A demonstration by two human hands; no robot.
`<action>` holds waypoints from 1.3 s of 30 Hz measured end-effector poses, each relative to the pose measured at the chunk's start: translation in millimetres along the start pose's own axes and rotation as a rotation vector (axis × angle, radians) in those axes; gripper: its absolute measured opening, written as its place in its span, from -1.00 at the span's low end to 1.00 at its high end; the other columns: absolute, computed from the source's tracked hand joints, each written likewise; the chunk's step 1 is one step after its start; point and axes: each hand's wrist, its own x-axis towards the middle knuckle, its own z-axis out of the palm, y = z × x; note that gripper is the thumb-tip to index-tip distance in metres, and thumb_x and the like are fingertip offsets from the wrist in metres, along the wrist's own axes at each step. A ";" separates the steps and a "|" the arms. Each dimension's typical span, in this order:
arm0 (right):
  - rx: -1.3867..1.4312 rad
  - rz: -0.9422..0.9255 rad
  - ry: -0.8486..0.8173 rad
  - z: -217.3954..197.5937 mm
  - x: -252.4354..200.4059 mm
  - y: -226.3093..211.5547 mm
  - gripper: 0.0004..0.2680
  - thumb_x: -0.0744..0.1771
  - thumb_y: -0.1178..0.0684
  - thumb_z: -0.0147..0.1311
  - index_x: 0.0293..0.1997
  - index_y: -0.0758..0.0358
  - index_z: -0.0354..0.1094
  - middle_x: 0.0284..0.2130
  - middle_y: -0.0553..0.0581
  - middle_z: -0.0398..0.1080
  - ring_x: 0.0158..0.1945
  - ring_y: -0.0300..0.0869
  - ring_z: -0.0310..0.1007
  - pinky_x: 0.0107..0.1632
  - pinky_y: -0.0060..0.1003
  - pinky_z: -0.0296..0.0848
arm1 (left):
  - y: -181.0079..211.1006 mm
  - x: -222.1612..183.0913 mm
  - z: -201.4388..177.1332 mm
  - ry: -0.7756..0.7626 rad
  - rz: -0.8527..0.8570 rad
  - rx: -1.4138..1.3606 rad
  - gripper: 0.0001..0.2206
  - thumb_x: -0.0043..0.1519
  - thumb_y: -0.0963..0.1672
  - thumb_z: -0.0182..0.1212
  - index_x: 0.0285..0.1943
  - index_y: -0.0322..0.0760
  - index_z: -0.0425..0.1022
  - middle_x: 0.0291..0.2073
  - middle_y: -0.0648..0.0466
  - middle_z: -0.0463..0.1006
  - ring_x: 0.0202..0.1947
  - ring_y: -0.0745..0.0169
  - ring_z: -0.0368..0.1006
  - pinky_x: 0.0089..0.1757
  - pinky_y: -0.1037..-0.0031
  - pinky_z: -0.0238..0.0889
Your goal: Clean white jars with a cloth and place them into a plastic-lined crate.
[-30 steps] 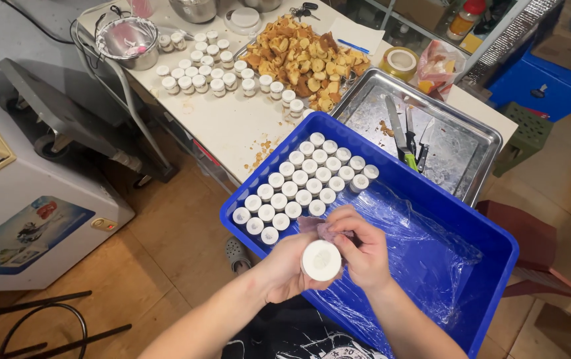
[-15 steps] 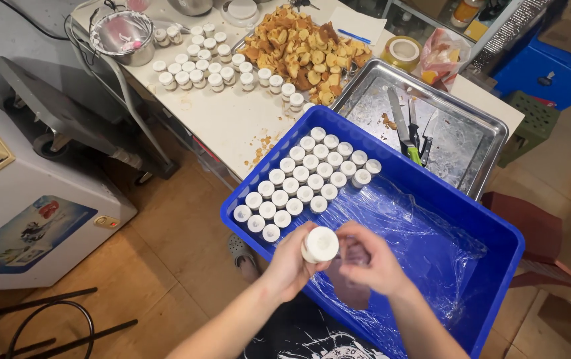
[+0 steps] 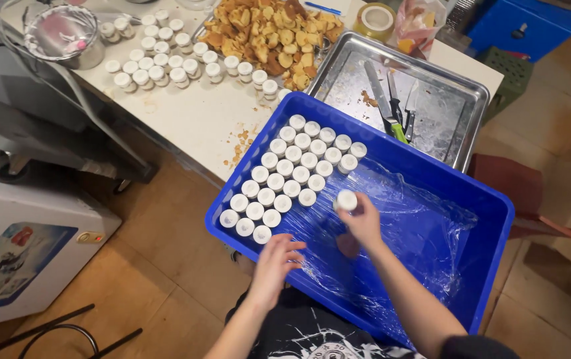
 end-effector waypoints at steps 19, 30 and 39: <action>-0.637 0.063 0.268 33.1 51.7 -8.8 -0.54 0.15 -0.10 0.44 0.10 0.18 0.45 -0.22 0.15 0.53 -0.19 -0.05 0.54 -0.11 -0.14 0.46 | 93.6 62.4 -130.0 0.346 0.329 0.397 -0.79 0.39 -0.13 0.03 -0.04 -0.42 0.48 -0.21 -0.01 0.65 -0.27 0.35 0.43 -0.16 0.49 0.34; -0.886 0.069 0.332 -2.2 -52.0 43.8 -0.57 0.21 -0.10 0.37 0.07 0.31 0.34 -0.02 0.38 0.37 0.02 0.14 0.41 0.06 -0.01 0.44 | 164.2 371.4 -102.9 0.149 0.646 1.006 -0.63 0.18 -0.13 0.28 0.18 -0.33 0.50 -0.06 -0.11 0.61 -0.12 -0.02 0.56 -0.06 0.32 0.44; -0.937 0.394 0.307 -70.9 -151.0 164.4 -0.55 0.20 0.10 0.29 0.26 -0.05 0.43 0.01 0.36 0.39 0.07 0.06 0.51 0.17 -0.15 0.51 | 167.7 435.8 -34.3 0.048 0.538 1.244 -0.36 0.02 -0.01 0.46 0.33 -0.08 0.38 0.12 -0.03 0.45 0.08 -0.09 0.43 -0.02 0.17 0.33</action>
